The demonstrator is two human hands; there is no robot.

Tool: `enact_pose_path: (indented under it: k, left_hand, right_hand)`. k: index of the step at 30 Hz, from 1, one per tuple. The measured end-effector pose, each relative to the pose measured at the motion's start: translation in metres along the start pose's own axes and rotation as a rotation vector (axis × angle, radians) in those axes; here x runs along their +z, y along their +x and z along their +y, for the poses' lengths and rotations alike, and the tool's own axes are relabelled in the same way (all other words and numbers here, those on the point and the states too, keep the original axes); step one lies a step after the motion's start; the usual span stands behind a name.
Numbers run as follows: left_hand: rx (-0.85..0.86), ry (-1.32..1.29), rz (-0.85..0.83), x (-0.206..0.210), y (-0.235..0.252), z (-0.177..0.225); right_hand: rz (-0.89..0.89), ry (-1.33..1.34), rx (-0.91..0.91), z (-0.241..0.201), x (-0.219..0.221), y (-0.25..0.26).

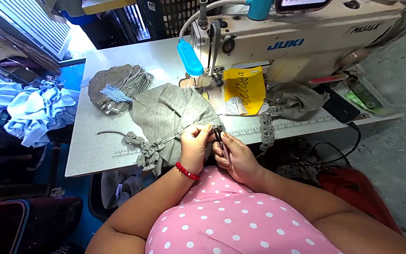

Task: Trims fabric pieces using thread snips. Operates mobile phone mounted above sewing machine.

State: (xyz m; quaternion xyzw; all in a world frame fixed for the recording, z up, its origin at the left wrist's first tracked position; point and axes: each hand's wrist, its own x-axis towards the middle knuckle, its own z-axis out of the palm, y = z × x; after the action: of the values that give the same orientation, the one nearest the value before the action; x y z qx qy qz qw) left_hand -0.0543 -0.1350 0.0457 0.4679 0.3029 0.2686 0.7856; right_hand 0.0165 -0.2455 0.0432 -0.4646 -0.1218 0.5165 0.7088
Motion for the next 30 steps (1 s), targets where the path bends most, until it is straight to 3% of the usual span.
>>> enact_pose_path:
  k: [20,23,26,28,30]
  left_hand:
    - [0.137,0.077,-0.062,-0.005,-0.002,-0.013]
    - [0.142,0.123,-0.041,-0.010,0.003,-0.016]
    - [0.188,0.208,-0.006,-0.014,0.007,-0.017]
    - [0.228,0.252,-0.026,-0.014,0.007,-0.017]
    - [0.268,0.304,-0.053,-0.014,0.007,-0.018]
  right_hand:
    - [-0.038,0.050,-0.027,0.003,-0.006,0.007]
    - [-0.051,-0.205,-0.271,0.008,-0.012,0.006]
    - [0.169,-0.685,-0.581,0.006,-0.020,0.009]
    - [0.256,-0.888,-0.567,0.000,-0.023,0.016]
    - [0.244,-0.919,-0.536,-0.001,-0.025,0.021]
